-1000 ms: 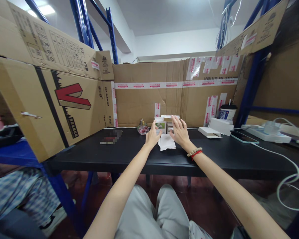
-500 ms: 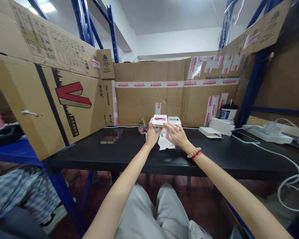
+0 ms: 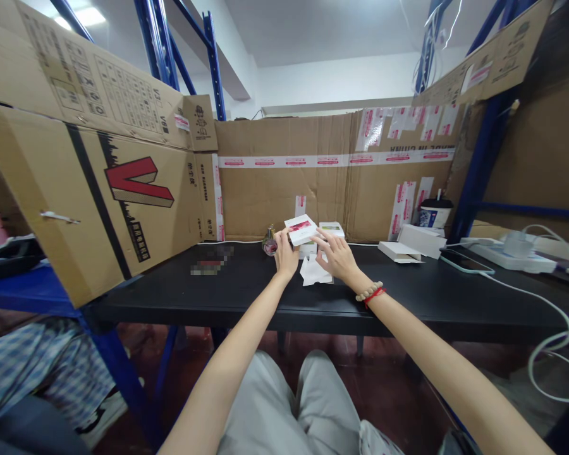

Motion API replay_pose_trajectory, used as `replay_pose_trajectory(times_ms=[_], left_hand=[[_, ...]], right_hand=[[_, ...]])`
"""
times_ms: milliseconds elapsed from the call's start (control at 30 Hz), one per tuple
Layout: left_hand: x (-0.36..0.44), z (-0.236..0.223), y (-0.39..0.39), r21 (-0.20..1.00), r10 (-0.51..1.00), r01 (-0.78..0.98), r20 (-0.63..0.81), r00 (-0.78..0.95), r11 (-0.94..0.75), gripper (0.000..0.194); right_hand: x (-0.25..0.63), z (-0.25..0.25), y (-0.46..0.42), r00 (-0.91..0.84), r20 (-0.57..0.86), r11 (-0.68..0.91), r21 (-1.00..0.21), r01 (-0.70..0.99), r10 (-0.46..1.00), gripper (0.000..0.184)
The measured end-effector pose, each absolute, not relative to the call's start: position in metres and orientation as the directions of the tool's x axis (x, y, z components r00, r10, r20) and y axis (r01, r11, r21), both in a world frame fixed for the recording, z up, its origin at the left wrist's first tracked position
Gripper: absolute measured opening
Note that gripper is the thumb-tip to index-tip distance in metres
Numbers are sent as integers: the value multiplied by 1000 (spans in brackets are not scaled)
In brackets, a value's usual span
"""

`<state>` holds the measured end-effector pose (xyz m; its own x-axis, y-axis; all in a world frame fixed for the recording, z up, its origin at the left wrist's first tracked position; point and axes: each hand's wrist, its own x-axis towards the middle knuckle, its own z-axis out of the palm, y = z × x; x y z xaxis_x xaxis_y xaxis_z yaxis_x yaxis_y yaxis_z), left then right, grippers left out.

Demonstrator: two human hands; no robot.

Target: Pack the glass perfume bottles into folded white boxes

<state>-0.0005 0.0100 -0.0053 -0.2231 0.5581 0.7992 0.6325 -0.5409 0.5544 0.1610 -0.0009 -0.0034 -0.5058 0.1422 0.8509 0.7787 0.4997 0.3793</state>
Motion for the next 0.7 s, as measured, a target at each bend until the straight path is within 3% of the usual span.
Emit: replay_pose_trajectory(times_ms=[167, 333, 567, 700], left_hand=[[-2, -2, 14, 651, 498, 524, 758, -420, -549, 36], [-2, 4, 12, 821, 553, 380, 569, -608, -427, 47], [-4, 7, 8, 865, 575, 278, 489, -657, -418, 43], [-8, 2, 20, 891, 644, 77, 381, -663, -448, 56]], right_hand=[[162, -1, -3, -427, 865, 502, 254, 826, 264, 47], [162, -3, -3, -429, 701, 427, 193, 883, 570, 34], [162, -3, -4, -306, 634, 341, 71, 937, 710, 27], [164, -1, -5, -269, 597, 324, 17, 946, 756, 26]])
